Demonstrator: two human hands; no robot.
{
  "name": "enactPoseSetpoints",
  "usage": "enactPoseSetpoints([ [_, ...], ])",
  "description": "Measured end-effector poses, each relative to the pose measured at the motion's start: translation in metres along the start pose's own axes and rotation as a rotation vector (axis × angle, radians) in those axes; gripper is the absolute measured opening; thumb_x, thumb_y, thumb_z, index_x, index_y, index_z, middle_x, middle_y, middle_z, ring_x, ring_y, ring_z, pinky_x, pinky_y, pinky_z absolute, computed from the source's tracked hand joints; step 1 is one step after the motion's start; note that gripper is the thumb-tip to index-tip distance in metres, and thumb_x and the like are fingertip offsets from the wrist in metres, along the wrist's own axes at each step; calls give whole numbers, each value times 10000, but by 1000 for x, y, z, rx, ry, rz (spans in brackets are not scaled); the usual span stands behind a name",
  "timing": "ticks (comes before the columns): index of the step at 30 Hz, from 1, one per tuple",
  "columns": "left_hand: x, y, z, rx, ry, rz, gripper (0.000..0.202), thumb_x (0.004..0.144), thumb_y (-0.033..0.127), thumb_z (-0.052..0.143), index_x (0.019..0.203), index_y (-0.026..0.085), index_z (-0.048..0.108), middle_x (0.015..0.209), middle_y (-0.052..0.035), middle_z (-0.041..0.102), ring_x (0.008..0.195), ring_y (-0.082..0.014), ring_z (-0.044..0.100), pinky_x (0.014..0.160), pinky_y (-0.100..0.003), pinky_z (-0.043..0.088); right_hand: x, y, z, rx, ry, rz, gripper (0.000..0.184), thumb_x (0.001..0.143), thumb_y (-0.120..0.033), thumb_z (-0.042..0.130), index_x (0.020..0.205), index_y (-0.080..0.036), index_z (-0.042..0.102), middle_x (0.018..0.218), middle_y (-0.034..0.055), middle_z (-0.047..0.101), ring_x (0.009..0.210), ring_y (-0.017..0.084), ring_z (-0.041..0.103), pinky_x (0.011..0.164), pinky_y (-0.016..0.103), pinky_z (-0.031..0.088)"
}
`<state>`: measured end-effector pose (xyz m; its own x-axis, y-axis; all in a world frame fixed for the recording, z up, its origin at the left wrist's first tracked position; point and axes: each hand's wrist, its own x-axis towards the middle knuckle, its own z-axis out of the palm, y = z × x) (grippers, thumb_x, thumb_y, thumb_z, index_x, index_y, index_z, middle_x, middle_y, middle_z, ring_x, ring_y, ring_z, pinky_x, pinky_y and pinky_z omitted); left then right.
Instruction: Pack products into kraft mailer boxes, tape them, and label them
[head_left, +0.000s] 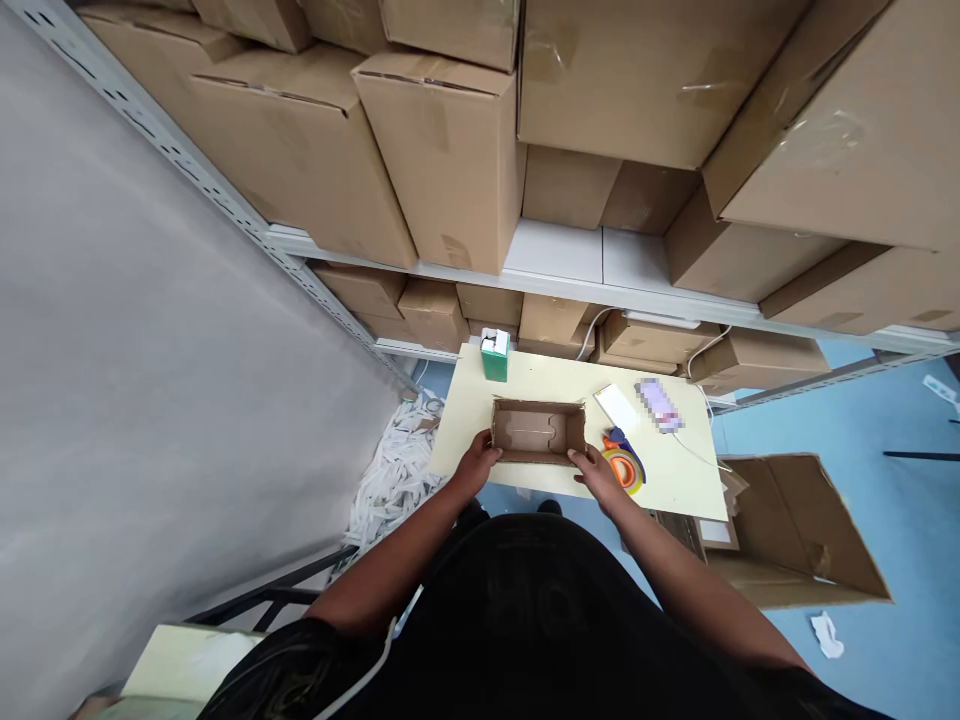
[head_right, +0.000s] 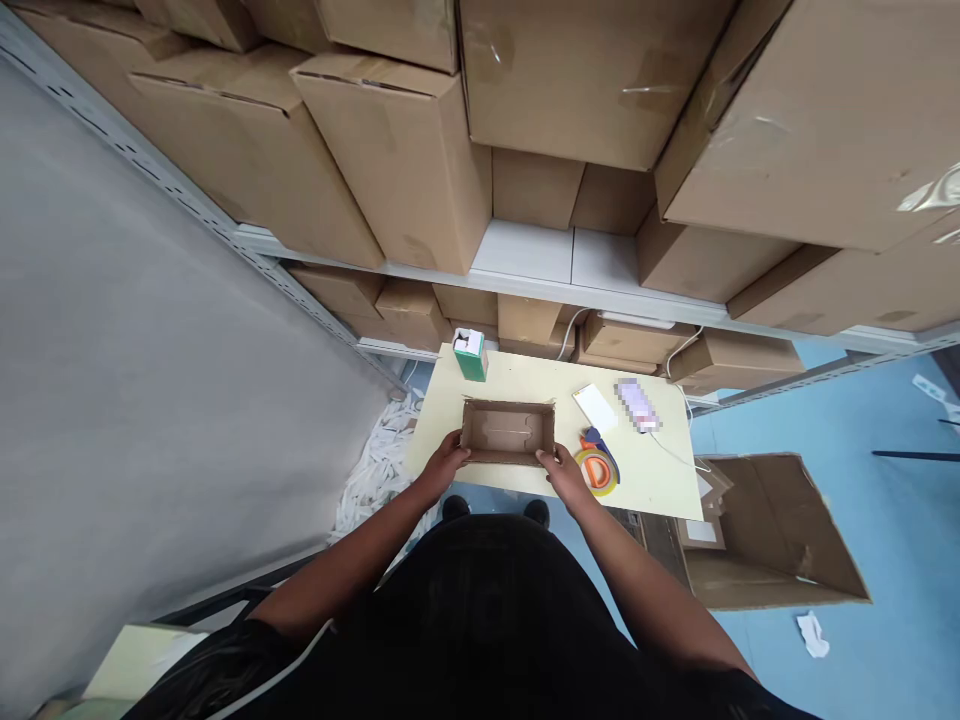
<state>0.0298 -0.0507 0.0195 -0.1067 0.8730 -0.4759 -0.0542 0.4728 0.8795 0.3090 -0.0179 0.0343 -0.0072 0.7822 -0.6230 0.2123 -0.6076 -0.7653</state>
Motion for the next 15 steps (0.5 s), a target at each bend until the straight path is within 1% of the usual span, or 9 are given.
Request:
enactPoseSetpoints([
  [3,-7,6,-9,-16,53,46,480,836,392,537,1275,206,591,1268,-104,689,1177,-278,633,973,-425,530,-4,-9,2,8,-13,18,539,780,-469,750,1266,-257,650,1383,94,644,1262,286,612,959,395,587],
  [5,-15,7,-21,-13,96,110,428,867,394,500,1228,200,623,1203,-92,713,1152,-267,642,997,-418,521,-11,-15,3,31,-82,37,454,762,-415,756,1179,-251,682,1293,88,692,1236,280,630,937,381,598],
  [7,-23,7,-36,-11,142,143,402,875,392,491,1191,193,638,1186,-92,719,1150,-264,644,995,-405,526,-20,-23,9,16,-125,34,388,754,-406,757,1097,-234,702,1212,93,720,1192,281,657,911,374,607],
  [9,-30,5,-54,-2,179,144,385,868,386,496,1170,197,643,1197,-90,716,1150,-265,646,960,-391,542,-31,-33,21,-50,-83,-7,353,770,-442,732,1041,-216,712,1149,100,736,1124,282,687,893,377,609],
  [11,-39,4,-71,19,210,150,363,864,370,499,1155,210,645,1194,-82,717,1130,-261,654,937,-386,547,-42,-44,36,-125,-27,-67,346,793,-475,689,1000,-200,718,1088,102,745,1064,284,703,882,382,607],
  [12,-43,4,-79,27,227,158,352,865,361,494,1149,215,644,1183,-79,720,1112,-259,659,934,-387,546,-46,-49,43,-156,-18,-93,346,800,-482,669,985,-193,719,1059,101,746,1043,285,704,875,385,606],
  [13,-49,5,-86,30,247,163,345,870,351,487,1147,217,642,1167,-78,724,1096,-258,663,935,-388,543,-50,-55,51,-179,-37,-115,344,805,-481,654,972,-188,719,1036,99,744,1030,286,702,868,386,606],
  [15,-61,8,-99,41,291,138,329,886,342,471,1142,220,637,1118,-77,732,1081,-259,663,942,-387,536,-55,-64,62,-206,-138,-154,339,806,-471,648,970,-183,717,1023,96,738,1023,285,692,859,385,603],
])
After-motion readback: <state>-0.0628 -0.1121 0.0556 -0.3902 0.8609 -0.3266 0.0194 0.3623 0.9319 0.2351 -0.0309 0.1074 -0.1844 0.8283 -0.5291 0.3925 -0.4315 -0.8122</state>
